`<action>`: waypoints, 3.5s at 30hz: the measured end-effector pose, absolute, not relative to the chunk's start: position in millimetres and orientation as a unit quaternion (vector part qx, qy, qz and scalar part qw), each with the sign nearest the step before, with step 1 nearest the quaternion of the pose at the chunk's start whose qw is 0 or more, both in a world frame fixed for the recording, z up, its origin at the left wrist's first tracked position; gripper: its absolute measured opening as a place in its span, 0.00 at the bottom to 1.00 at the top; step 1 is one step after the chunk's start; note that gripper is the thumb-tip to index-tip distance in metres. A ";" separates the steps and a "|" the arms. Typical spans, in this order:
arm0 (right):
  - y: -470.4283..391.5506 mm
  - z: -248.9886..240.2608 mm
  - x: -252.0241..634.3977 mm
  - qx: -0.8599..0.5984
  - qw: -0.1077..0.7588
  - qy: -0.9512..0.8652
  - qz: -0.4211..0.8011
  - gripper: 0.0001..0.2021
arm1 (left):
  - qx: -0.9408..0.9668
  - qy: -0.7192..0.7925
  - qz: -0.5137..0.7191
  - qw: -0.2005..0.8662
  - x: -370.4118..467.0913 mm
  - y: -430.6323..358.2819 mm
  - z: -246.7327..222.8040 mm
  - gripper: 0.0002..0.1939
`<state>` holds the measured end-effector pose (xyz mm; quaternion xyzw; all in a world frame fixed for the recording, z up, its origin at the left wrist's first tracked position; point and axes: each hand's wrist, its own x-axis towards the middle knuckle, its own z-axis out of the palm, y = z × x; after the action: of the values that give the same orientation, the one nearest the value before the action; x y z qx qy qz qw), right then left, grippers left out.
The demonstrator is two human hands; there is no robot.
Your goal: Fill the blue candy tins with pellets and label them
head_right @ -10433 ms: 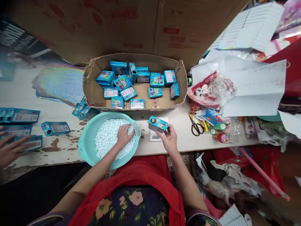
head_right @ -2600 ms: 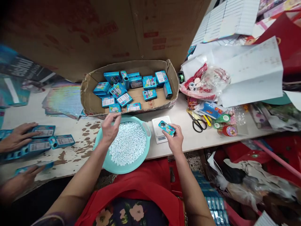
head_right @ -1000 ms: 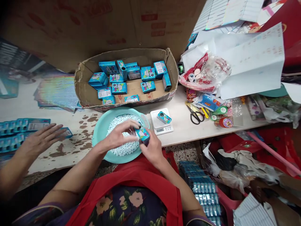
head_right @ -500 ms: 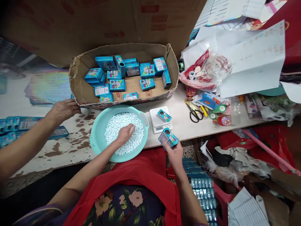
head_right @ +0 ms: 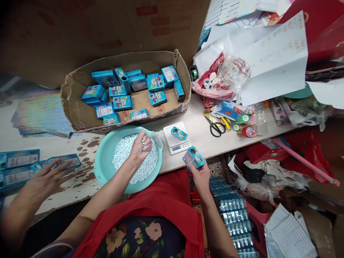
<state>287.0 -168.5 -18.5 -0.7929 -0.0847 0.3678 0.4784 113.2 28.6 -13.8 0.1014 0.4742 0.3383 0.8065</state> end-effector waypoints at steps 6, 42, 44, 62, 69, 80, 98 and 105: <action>-180.2 -30.2 301.1 -0.807 0.477 -0.076 0.339 0.23 | 0.198 0.429 0.437 0.766 216.8 51.4 -7.6 0.27; -189.4 -46.4 316.6 -0.810 0.500 -0.048 0.304 0.23 | 0.165 0.487 0.345 0.785 143.3 48.7 7.3 0.20; -188.7 -48.0 314.2 -0.809 0.500 -0.048 0.306 0.23 | 0.164 0.514 0.335 0.772 120.4 41.0 2.0 0.21; -180.4 -44.3 313.3 -0.804 0.489 -0.058 0.333 0.24 | 0.676 0.485 0.145 0.535 169.9 38.9 -2.7 0.05; -184.4 -51.6 317.6 -0.795 0.506 -0.038 0.333 0.24 | 0.803 0.454 0.001 0.386 198.9 53.7 -8.8 0.07; -184.9 -52.5 319.8 -0.794 0.508 -0.003 0.333 0.25 | 0.371 0.472 0.311 0.737 214.6 60.1 -18.2 0.19; -182.3 -53.0 319.9 -0.792 0.508 -0.013 0.339 0.24 | 0.270 0.457 0.452 0.717 240.8 52.6 -22.1 0.21; -187.2 -58.8 320.6 -0.793 0.510 -0.026 0.331 0.24 | 0.313 0.498 0.337 0.735 187.7 57.6 -4.2 0.17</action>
<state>320.6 -187.2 -58.8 -0.7935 -0.0264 0.3309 0.5101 187.7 57.6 -4.2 0.3130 0.4980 0.3374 0.7350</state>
